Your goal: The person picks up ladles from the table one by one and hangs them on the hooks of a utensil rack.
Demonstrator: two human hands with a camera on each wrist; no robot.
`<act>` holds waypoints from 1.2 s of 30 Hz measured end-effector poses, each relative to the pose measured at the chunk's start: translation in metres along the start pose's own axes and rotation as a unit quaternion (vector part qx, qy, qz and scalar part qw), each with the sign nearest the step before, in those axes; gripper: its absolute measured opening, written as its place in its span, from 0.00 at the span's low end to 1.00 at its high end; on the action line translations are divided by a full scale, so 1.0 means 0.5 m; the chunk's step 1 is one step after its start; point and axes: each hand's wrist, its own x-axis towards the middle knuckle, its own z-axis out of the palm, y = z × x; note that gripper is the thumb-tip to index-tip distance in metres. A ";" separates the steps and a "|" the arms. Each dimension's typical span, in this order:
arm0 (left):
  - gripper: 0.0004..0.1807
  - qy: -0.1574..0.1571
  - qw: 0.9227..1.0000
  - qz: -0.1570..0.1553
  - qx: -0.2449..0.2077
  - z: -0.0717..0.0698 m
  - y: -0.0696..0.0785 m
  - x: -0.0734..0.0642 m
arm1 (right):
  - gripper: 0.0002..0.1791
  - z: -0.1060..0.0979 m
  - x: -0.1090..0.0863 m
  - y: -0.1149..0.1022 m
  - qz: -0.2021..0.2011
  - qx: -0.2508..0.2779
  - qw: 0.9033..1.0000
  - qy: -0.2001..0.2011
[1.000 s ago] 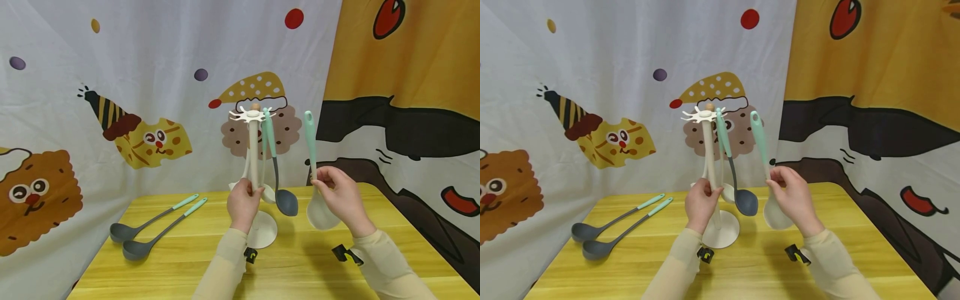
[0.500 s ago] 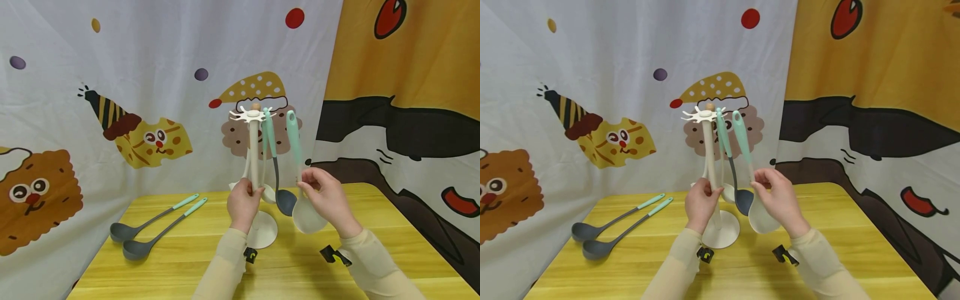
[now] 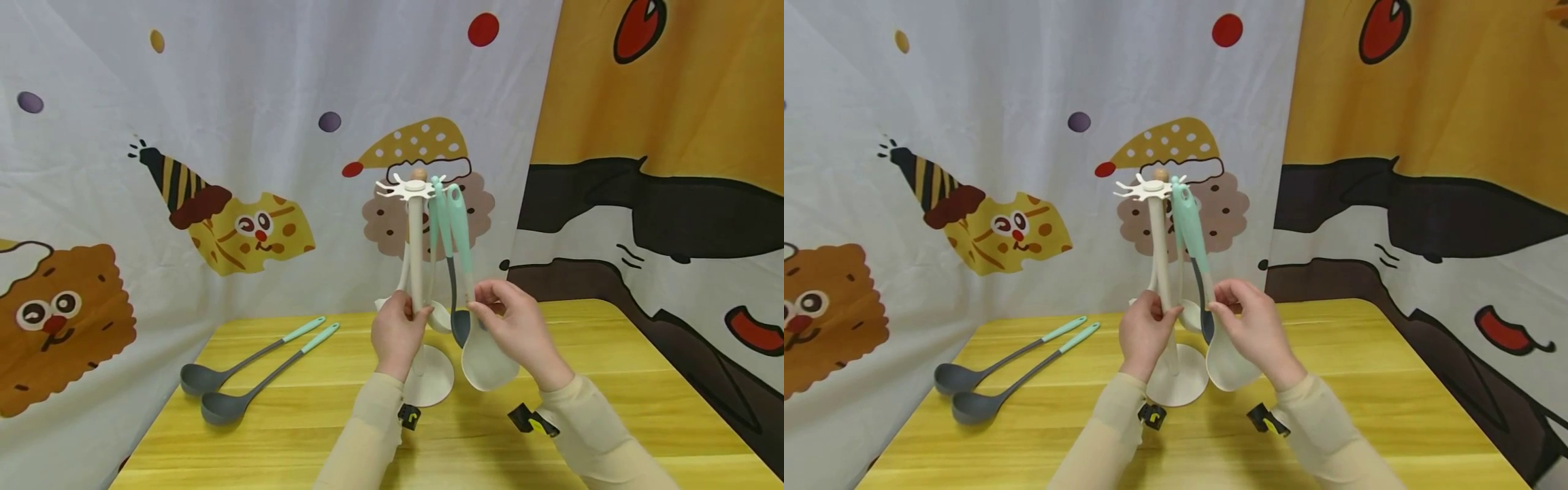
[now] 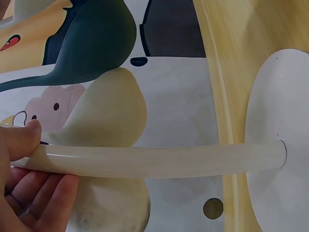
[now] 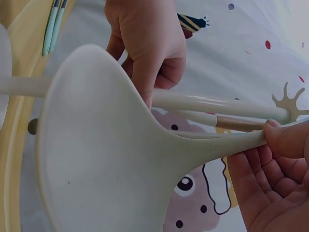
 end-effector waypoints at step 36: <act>0.15 -0.010 1.000 -0.006 -0.011 -0.003 0.001 0.001 | 0.07 0.063 0.016 -0.005 -0.006 0.052 0.998 -0.027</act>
